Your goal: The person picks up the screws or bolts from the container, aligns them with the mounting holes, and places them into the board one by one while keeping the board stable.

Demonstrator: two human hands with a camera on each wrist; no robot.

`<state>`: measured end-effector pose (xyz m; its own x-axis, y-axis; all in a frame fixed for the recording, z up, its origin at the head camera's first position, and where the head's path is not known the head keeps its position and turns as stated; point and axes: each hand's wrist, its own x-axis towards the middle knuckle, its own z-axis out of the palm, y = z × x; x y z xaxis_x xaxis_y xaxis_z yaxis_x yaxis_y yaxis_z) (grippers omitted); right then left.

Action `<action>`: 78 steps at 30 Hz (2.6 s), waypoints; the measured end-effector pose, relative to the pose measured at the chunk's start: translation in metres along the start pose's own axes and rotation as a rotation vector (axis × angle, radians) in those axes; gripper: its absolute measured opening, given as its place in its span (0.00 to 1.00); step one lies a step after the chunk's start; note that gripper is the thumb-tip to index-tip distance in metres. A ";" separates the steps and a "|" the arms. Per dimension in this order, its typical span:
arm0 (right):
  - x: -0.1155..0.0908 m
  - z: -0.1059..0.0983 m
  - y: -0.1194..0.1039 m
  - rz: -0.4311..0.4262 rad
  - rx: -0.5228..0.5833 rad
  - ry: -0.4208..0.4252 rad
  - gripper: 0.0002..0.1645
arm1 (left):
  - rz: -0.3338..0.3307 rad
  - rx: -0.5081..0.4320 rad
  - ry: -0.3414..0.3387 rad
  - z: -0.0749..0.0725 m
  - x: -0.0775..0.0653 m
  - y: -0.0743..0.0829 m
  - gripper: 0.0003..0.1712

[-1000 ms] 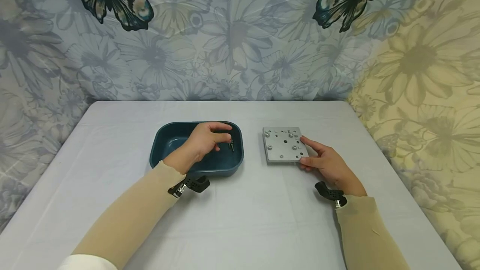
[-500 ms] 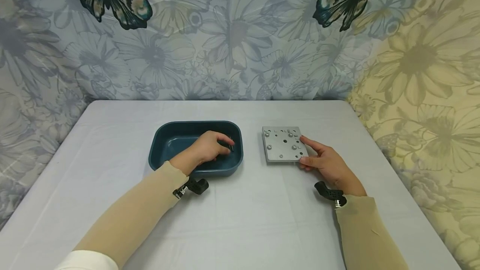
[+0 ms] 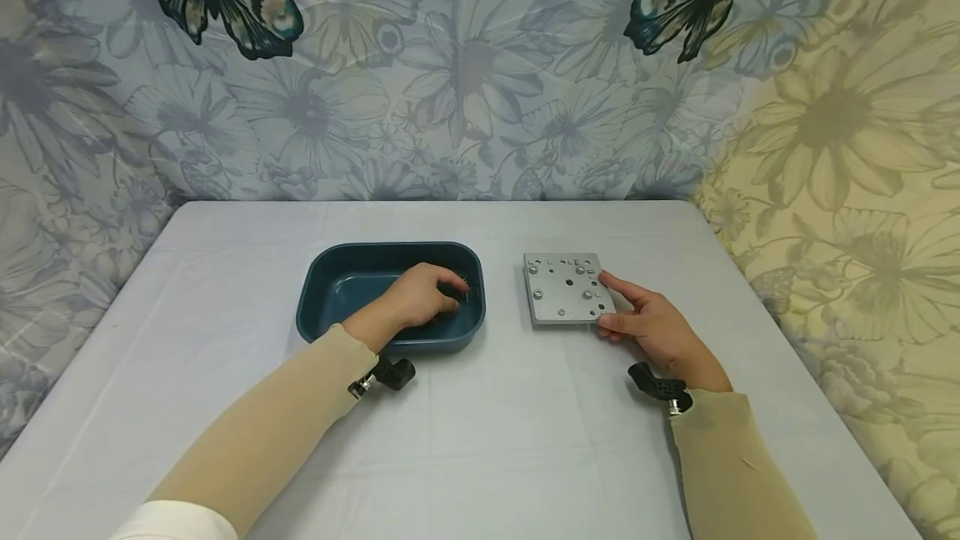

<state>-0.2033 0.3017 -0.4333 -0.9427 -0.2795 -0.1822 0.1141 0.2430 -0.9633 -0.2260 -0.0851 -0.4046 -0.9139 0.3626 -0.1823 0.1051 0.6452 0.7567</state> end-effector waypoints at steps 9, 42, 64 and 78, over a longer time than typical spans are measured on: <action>0.001 -0.001 0.000 -0.007 -0.004 -0.010 0.53 | 0.056 0.122 0.009 0.000 0.002 0.001 0.17; 0.000 0.001 0.000 0.006 -0.050 0.022 0.53 | 0.285 0.544 -0.030 0.009 0.005 0.001 0.09; -0.001 0.001 -0.002 0.011 0.013 -0.009 0.53 | 0.112 -0.055 0.036 0.000 0.001 0.007 0.14; 0.004 0.019 -0.008 -0.010 -0.095 0.020 0.53 | 0.044 -0.193 0.080 -0.006 -0.009 0.013 0.16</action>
<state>-0.2021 0.2809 -0.4296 -0.9499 -0.2636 -0.1679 0.0755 0.3281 -0.9416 -0.2191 -0.0842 -0.3891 -0.9393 0.3276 -0.1018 0.0755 0.4868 0.8702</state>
